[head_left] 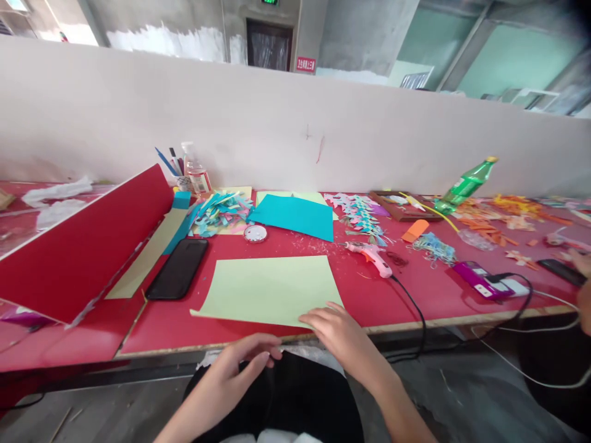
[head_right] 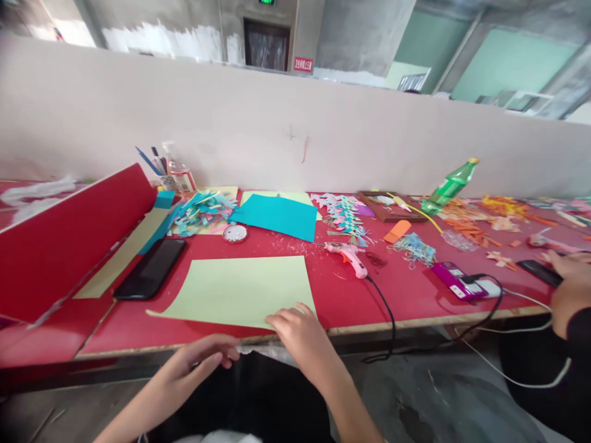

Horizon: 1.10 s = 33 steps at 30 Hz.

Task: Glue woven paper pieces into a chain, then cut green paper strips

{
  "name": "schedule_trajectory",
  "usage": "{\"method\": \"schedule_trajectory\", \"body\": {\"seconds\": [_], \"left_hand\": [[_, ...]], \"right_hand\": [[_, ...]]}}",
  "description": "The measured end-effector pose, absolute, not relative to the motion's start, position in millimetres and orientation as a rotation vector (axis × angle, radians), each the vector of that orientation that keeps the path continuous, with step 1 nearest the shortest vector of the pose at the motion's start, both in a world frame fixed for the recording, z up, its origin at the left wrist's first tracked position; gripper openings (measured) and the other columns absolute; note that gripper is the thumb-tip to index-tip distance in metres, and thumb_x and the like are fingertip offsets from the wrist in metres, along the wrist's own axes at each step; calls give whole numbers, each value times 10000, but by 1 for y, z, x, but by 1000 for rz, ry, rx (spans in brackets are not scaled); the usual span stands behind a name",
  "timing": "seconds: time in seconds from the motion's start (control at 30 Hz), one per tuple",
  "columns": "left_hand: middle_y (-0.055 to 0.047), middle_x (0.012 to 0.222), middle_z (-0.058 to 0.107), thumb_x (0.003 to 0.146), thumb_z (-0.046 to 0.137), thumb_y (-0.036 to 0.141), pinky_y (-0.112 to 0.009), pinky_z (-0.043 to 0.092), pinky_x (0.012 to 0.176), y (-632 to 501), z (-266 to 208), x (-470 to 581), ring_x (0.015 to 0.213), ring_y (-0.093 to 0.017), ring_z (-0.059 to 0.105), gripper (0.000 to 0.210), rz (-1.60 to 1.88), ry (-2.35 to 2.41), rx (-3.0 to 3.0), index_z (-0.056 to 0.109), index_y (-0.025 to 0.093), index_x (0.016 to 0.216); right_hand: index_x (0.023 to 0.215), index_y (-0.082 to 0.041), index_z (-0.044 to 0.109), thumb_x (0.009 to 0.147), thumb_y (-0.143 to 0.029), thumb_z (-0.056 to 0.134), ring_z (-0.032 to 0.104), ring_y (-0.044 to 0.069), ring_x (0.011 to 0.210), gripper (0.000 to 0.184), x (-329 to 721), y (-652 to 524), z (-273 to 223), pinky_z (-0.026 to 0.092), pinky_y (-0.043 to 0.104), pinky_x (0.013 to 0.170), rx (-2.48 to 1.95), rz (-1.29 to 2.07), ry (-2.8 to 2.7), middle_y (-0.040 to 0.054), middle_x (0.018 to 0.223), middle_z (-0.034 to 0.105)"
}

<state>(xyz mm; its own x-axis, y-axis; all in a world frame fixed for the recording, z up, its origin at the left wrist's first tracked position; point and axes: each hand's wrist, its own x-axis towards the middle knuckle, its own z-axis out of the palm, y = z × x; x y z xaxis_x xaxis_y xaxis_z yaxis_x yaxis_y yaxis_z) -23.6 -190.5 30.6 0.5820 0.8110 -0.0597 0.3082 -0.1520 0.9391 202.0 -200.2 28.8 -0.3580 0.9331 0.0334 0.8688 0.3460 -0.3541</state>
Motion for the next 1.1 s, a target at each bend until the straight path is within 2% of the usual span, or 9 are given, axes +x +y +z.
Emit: {"method": "schedule_trajectory", "body": {"seconds": [0.13,0.23,0.33,0.43,0.53,0.67,0.83,0.93,1.1], "left_hand": [[-9,781,654,832,433,187,-209,479,629,-177,50,-41,687,-117,605,192,761,985,2278,565,212,969],[-36,861,658,784,494,147,-275,466,713,-165,58,-41,782,-158,600,233,920,918,2799,558,206,1001],[-71,1009,633,782,515,237,-347,441,838,-150,60,-37,938,-203,572,323,710,931,3023,522,187,1101],[-98,1134,579,800,500,294,-415,370,945,-134,58,-36,1077,-233,507,389,631,1002,3100,483,179,1172],[-86,1232,515,823,461,241,-430,315,996,-120,53,-34,1174,-232,428,363,657,997,3136,486,213,1184],[-66,1278,483,840,405,171,-364,352,979,-107,38,-25,1207,-203,396,350,448,947,3090,505,217,1173],[-65,1343,416,873,378,289,-386,334,986,-94,12,-21,1241,-205,354,394,258,1053,3007,417,217,1258],[-52,1362,392,876,358,362,-420,285,1008,-89,2,-23,1260,-215,323,431,219,1124,2966,377,236,1288],[-64,1379,363,876,331,409,-408,251,1020,-85,-4,-26,1273,-210,297,482,236,1173,2911,311,240,1327]], "right_hand": [[888,-235,615,875,-162,379,592,142,790,247,214,-194,46,318,340,921,-1609,473,-2450,7,838,660],[771,-212,598,884,-253,383,565,137,751,247,222,-182,58,377,249,741,-1495,659,-2543,-2,744,628],[657,-181,530,875,-331,387,507,116,636,301,233,-163,63,336,207,576,-1481,860,-2544,-20,625,538],[614,-170,471,858,-373,397,425,95,535,326,244,-141,61,287,204,510,-1586,937,-2508,-42,555,437],[625,-167,473,855,-363,397,453,102,577,311,247,-122,56,323,205,541,-1565,965,-2525,-29,614,465],[724,-161,552,851,-296,421,532,137,757,226,239,-105,51,385,236,685,-1547,708,-2551,41,869,549],[825,-155,622,847,-226,432,542,200,905,204,222,-86,43,380,315,813,-1677,226,-2656,94,1012,559],[886,-135,618,834,-217,454,503,243,1017,191,214,-76,32,348,362,880,-1695,68,-2672,133,1144,512],[932,-145,552,827,-236,471,530,233,941,161,208,-67,16,374,353,784,-1735,89,-2571,104,990,572]]}}
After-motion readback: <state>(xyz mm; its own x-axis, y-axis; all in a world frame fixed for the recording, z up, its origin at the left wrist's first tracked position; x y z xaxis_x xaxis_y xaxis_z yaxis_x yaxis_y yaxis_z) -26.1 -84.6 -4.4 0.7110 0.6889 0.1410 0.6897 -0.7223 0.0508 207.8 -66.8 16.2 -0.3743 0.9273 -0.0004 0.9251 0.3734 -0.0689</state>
